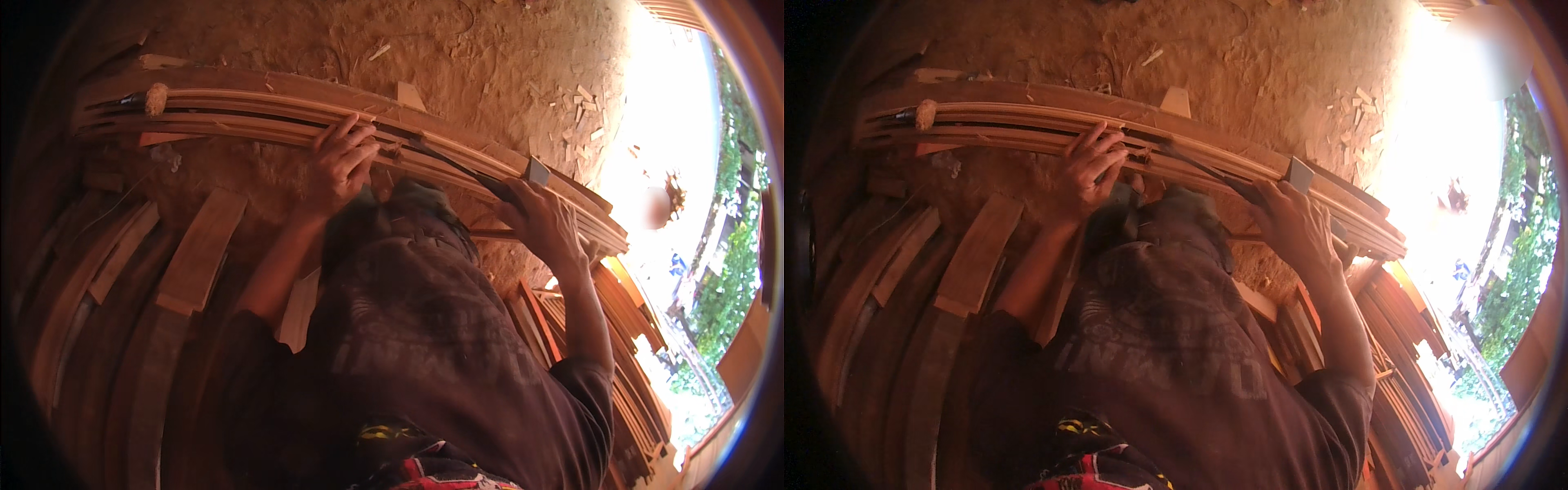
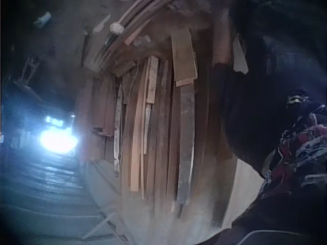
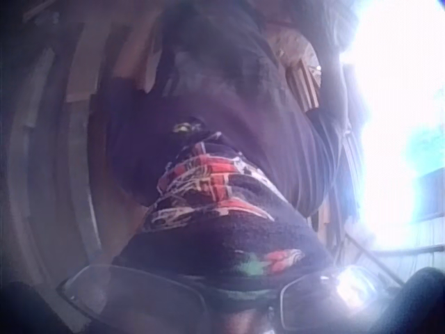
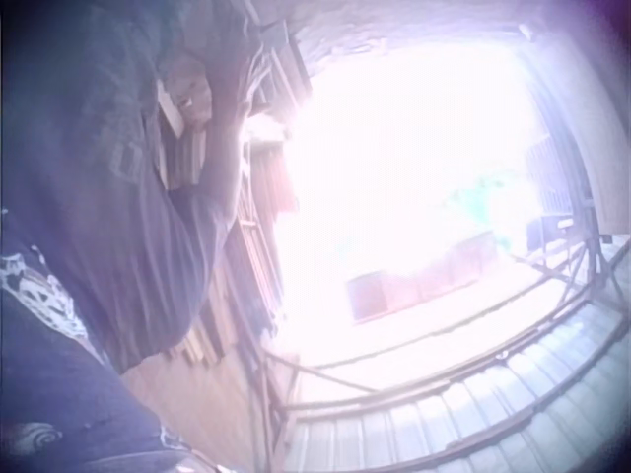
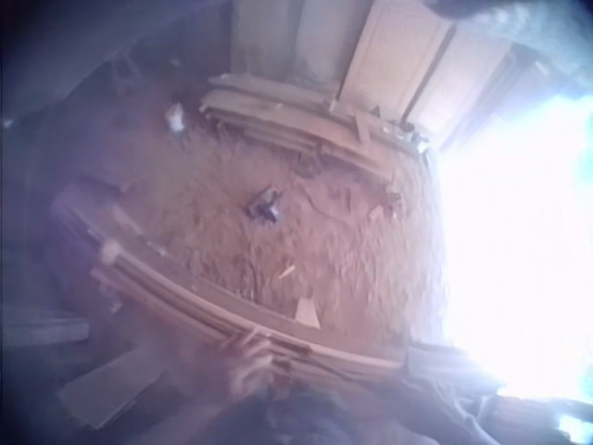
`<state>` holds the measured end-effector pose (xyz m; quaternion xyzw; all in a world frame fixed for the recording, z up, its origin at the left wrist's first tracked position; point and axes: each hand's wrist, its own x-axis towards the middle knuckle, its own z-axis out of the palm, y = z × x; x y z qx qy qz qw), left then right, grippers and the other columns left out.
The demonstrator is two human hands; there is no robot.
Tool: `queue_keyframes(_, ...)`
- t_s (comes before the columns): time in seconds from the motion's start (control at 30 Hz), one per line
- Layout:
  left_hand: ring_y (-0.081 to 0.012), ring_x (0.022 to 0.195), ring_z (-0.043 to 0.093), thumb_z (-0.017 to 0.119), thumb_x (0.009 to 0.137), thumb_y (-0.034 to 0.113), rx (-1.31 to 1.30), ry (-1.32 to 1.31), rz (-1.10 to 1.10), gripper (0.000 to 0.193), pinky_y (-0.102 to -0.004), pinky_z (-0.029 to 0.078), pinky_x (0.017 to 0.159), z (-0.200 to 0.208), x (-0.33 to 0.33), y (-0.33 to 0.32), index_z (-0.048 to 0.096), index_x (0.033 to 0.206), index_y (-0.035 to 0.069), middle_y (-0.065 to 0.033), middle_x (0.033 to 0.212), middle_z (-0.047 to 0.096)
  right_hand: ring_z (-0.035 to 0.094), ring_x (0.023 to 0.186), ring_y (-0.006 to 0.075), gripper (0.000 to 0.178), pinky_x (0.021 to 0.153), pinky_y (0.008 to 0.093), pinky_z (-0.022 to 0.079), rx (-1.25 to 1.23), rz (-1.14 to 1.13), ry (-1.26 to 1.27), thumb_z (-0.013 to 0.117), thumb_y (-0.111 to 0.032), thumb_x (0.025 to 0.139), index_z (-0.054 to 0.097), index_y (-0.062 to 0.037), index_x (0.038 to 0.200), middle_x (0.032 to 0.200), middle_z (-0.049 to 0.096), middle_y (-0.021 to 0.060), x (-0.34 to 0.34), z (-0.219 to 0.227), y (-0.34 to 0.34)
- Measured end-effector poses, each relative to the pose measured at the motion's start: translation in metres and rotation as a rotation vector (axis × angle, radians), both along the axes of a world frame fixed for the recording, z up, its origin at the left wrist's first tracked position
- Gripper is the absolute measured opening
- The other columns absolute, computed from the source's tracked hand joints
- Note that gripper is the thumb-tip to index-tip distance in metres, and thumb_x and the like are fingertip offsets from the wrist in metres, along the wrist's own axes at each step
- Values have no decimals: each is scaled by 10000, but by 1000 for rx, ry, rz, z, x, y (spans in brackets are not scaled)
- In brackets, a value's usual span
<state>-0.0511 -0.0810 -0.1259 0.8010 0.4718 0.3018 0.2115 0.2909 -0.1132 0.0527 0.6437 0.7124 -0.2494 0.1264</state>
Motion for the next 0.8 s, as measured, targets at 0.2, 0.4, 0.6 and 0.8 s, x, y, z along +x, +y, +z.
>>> queue_keyframes(0.2,-277,1278,657,744,977,123,72,-110,169,170,-431,482,1075,11,-30,30,801,1135,143,-30,1237,758,729,944,369,483,786,500,578,-104,151,-172,724,-251,960,607,-195,1426,1128,703,132,-10,43,31)
queue_keyframes(0.4,-187,1188,677,714,995,281,162,179,299,163,-407,364,1115,-10,-35,59,801,1101,194,54,1132,765,675,718,192,549,618,358,535,-107,203,-292,768,-257,931,629,-332,1456,866,688,20,-2,115,50)
queue_keyframes(0.6,-158,1136,678,717,970,305,213,201,316,150,-396,360,1100,-24,-33,61,800,1056,213,82,1081,762,674,713,246,423,684,410,518,-107,326,-416,712,-247,952,698,-217,1374,790,667,52,-73,138,74)
queue_keyframes(0.8,-157,1097,686,732,945,299,238,192,336,127,-387,381,1065,-22,-34,62,798,1010,213,86,1031,758,648,653,217,502,632,370,510,-101,390,-464,702,-308,988,618,-384,1477,853,667,26,-86,85,78)
